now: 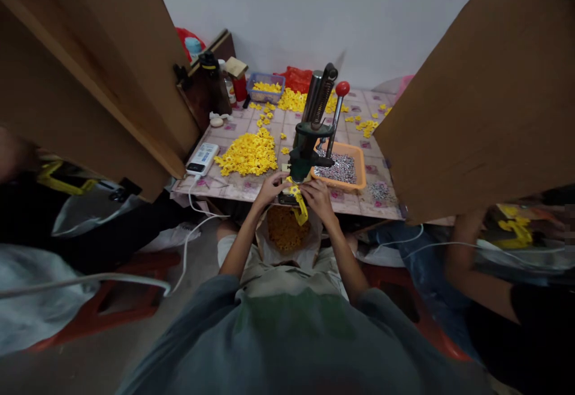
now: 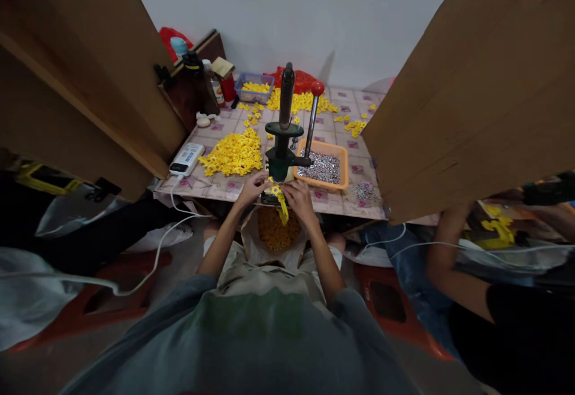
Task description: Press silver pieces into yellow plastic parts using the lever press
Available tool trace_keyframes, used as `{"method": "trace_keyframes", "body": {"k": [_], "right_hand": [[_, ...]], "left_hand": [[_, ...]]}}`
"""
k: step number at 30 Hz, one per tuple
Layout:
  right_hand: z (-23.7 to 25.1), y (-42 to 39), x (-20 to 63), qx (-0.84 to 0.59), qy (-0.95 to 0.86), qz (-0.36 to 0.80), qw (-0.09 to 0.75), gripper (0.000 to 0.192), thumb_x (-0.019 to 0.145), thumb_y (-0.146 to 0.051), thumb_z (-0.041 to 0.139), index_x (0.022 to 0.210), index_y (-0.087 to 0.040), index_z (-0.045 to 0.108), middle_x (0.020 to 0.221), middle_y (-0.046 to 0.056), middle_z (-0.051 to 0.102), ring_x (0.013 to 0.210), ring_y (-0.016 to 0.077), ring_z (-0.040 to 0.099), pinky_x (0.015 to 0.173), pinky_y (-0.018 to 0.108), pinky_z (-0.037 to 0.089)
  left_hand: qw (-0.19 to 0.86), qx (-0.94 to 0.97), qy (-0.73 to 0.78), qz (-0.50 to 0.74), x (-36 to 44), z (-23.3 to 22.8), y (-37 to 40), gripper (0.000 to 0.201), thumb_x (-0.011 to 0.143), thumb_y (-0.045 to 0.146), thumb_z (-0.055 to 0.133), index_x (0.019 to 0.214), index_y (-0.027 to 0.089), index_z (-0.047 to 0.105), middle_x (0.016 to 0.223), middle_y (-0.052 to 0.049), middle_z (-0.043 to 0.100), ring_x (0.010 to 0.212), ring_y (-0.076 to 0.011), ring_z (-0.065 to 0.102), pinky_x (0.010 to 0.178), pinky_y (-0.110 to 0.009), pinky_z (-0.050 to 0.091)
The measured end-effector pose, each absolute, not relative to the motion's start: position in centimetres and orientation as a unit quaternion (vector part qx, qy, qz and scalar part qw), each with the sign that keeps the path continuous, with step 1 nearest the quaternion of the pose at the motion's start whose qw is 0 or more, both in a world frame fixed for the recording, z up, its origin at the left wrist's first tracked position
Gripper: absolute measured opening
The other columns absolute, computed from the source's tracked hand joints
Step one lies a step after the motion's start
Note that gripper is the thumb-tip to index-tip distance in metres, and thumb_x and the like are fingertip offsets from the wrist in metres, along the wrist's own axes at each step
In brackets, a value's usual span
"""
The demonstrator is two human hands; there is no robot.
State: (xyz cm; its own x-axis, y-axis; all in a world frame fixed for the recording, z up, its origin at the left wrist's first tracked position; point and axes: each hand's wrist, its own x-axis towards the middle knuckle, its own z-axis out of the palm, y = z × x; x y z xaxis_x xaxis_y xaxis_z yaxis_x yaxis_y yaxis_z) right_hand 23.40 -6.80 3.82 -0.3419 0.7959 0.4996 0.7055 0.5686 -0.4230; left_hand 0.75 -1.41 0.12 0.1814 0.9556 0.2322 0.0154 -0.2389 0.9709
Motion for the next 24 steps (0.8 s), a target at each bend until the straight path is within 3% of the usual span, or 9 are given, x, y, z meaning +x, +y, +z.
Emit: {"method": "trace_keyframes", "body": {"k": [4,11,19,21,24], "right_hand": [[4.3,-7.1,23.2,-0.453,-0.820,0.048,0.347,0.036,0.114,-0.039,0.053,0.116,-0.024,0.086,0.100,0.011,0.077,0.098,0.0264,0.065,0.091,0.042,0.050],[4.8,-7.2,22.9,-0.445,-0.848,-0.008,0.287,0.038,0.114,-0.032,0.050,0.127,-0.026,0.085,0.089,0.010,0.071,0.089,0.0249,0.061,0.085,0.041,0.046],[5.2,-7.7,23.4,-0.428,-0.861,0.031,0.272,0.044,0.113,-0.037,0.046,0.127,-0.027,0.085,0.096,0.011,0.069,0.095,0.0262,0.059,0.092,0.044,0.049],[5.6,-8.1,23.8,-0.419,-0.858,0.027,0.295,0.048,0.112,-0.045,0.043,0.128,-0.027,0.085,0.098,0.011,0.068,0.097,0.0274,0.059,0.094,0.046,0.050],[8.0,-6.9,24.2,-0.479,-0.754,-0.004,0.450,0.065,0.112,-0.057,0.028,0.139,-0.025,0.078,0.116,0.015,0.067,0.114,0.0324,0.061,0.104,0.055,0.049]], "left_hand": [[0.480,0.641,0.380,0.462,0.3,1.0,-1.9,0.059,0.076,0.062,0.090,0.110,0.015,0.078,0.093,-0.004,0.073,0.071,-0.0130,0.056,0.067,-0.026,0.047],[0.489,0.661,0.372,0.431,-0.1,1.9,-2.5,0.062,0.072,0.063,0.094,0.108,0.016,0.077,0.066,0.007,0.047,0.061,-0.0114,0.041,0.058,-0.024,0.032],[0.483,0.675,0.368,0.419,-0.3,1.9,-2.6,0.059,0.073,0.063,0.093,0.108,0.017,0.079,0.066,0.006,0.047,0.061,-0.0122,0.040,0.059,-0.025,0.031],[0.481,0.673,0.367,0.424,-0.2,1.8,-2.6,0.059,0.074,0.061,0.093,0.109,0.017,0.078,0.067,0.005,0.049,0.060,-0.0120,0.040,0.059,-0.025,0.032],[0.472,0.663,0.372,0.446,0.2,1.6,-2.6,0.060,0.075,0.061,0.092,0.112,0.016,0.077,0.076,0.002,0.058,0.062,-0.0113,0.041,0.059,-0.025,0.033]]}}
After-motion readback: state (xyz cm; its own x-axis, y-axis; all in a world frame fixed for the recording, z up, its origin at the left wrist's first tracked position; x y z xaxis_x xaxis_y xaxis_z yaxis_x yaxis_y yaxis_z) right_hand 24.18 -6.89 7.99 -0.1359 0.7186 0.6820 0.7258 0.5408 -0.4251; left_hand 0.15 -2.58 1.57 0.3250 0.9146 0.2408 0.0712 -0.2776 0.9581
